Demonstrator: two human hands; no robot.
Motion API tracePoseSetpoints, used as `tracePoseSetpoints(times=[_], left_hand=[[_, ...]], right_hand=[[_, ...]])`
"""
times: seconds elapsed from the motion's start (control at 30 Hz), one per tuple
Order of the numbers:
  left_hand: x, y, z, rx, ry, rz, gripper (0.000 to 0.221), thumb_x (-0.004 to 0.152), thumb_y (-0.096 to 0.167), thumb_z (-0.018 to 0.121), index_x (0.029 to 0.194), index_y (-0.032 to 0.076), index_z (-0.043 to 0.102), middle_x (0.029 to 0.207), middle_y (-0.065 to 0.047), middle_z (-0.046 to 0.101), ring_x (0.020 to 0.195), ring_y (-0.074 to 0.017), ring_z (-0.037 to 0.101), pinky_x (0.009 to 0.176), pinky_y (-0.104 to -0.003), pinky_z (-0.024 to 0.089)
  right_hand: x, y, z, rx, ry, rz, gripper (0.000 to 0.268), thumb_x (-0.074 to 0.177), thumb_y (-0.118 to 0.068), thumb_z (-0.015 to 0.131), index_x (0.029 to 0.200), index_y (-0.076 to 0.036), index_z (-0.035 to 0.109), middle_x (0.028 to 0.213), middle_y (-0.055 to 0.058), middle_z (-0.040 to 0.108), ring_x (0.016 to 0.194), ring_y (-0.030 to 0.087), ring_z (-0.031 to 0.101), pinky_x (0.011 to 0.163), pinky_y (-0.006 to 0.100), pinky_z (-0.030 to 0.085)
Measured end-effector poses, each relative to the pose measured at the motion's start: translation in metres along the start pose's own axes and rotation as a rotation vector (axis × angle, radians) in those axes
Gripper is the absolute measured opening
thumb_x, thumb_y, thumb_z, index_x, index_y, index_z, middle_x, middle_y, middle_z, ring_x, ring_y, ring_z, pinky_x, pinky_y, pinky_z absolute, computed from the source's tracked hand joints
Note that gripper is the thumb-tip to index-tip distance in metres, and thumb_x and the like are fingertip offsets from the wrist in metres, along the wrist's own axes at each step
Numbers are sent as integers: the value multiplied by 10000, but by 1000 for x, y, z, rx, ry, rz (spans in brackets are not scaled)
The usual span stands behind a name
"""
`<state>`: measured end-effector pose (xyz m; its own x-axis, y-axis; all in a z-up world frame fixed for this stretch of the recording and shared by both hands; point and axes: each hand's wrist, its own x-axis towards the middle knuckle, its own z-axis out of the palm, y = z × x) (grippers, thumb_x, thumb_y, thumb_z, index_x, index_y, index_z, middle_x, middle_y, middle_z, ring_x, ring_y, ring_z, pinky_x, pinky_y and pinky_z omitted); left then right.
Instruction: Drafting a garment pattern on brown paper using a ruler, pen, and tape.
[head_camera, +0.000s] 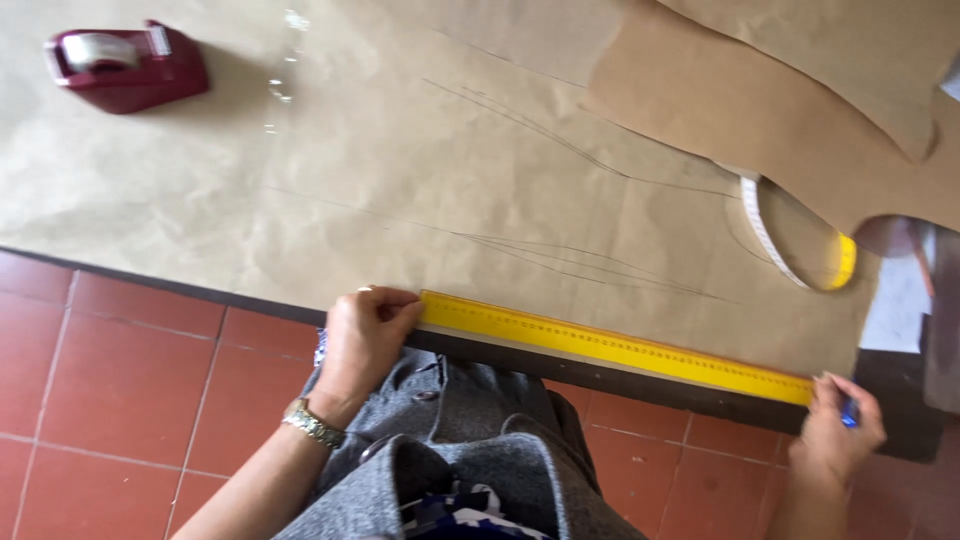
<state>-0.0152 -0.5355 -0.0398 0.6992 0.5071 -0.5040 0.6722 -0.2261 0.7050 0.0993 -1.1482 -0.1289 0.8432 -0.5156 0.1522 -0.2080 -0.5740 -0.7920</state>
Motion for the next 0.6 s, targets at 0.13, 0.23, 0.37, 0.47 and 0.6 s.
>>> tracePoseSetpoints(times=[0.13,0.23,0.37,0.47,0.6], left_hand=[[-2,5,-15,-36,-109,-123,202,796,241,703,917,94,770,767,-15,755,661,-68,660,577,-218,526],[3,-9,-42,51,-76,-104,249,769,342,739,932,158,775,813,6,763,727,-76,674,678,-244,524],[13,-17,-124,28,43,-60,204,830,237,663,856,71,778,761,9,736,718,-42,550,601,-278,450],[47,-81,-187,-8,251,-18,176,920,204,727,929,29,717,713,-80,665,601,-122,586,579,-258,474],[113,-208,-278,-121,348,-71,248,1028,345,752,1074,148,608,950,12,609,796,-94,611,626,-212,474]], right_hand=[[-15,-24,1,-27,43,87,103,1000,-126,764,1024,-179,679,964,-5,684,881,42,684,728,163,542],[-40,-66,13,-19,4,164,118,956,-166,767,1023,-198,677,952,-37,683,849,12,658,745,127,555],[-110,-163,63,68,-55,204,202,862,-135,805,1013,-182,680,948,-37,686,826,25,661,722,122,559],[-177,-247,103,172,-234,355,176,848,-113,727,997,-150,642,921,7,676,863,81,665,807,183,560],[-255,-321,139,219,-412,210,108,879,-57,625,981,-88,614,1065,104,702,1018,154,665,929,255,522]])
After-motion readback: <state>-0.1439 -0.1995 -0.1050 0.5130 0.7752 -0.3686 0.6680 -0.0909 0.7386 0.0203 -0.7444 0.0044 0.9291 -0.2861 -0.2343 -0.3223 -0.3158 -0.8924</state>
